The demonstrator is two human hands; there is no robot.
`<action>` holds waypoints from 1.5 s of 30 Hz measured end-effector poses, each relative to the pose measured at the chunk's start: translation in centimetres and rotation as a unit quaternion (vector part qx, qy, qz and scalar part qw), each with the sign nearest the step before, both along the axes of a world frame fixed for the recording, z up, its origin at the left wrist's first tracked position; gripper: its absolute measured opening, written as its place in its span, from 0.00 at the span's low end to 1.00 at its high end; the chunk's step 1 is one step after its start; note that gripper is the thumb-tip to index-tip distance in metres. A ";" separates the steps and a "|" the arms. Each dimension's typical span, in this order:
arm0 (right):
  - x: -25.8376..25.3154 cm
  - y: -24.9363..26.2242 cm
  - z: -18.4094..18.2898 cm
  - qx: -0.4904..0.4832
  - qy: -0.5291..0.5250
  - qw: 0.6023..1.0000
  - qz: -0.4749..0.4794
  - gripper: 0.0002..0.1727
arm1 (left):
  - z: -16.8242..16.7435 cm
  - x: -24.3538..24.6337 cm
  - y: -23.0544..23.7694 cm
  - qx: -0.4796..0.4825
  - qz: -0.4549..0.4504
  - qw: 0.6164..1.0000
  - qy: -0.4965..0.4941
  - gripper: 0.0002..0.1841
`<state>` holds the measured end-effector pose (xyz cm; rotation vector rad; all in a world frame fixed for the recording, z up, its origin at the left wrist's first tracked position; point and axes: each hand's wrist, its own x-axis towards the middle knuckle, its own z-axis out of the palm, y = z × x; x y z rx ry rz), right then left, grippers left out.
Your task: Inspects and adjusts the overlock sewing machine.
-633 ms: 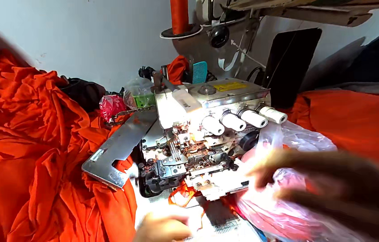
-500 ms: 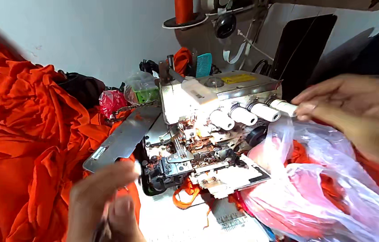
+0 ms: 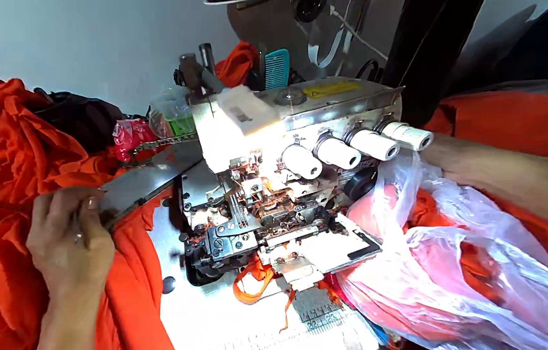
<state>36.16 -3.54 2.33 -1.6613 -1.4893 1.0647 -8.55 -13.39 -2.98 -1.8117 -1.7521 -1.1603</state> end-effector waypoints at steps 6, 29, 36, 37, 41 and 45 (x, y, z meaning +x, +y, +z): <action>3.2 2.9 -3.7 0.002 0.184 0.977 0.113 0.15 | 0.1 1.3 -1.3 -0.047 0.020 0.999 -0.008 0.24; 9.0 8.2 -7.5 0.142 -0.170 0.945 0.240 0.17 | -0.3 7.8 -6.7 -0.009 -0.250 0.862 -0.441 0.11; 3.9 1.2 -2.0 0.110 -0.129 0.971 0.167 0.12 | -0.1 7.8 -7.1 -0.005 -0.261 0.843 -0.470 0.11; 3.6 1.0 -1.7 0.103 -0.125 0.973 0.163 0.12 | 0.1 7.8 -7.2 -0.007 -0.268 0.841 -0.471 0.11; 3.3 0.7 -1.4 0.101 -0.131 0.970 0.177 0.12 | 0.3 8.1 -7.2 -0.019 -0.301 0.836 -0.457 0.07; 4.2 1.5 -2.2 0.115 -0.093 0.969 0.200 0.11 | 0.4 8.6 -7.1 -0.038 -0.320 0.836 -0.444 0.08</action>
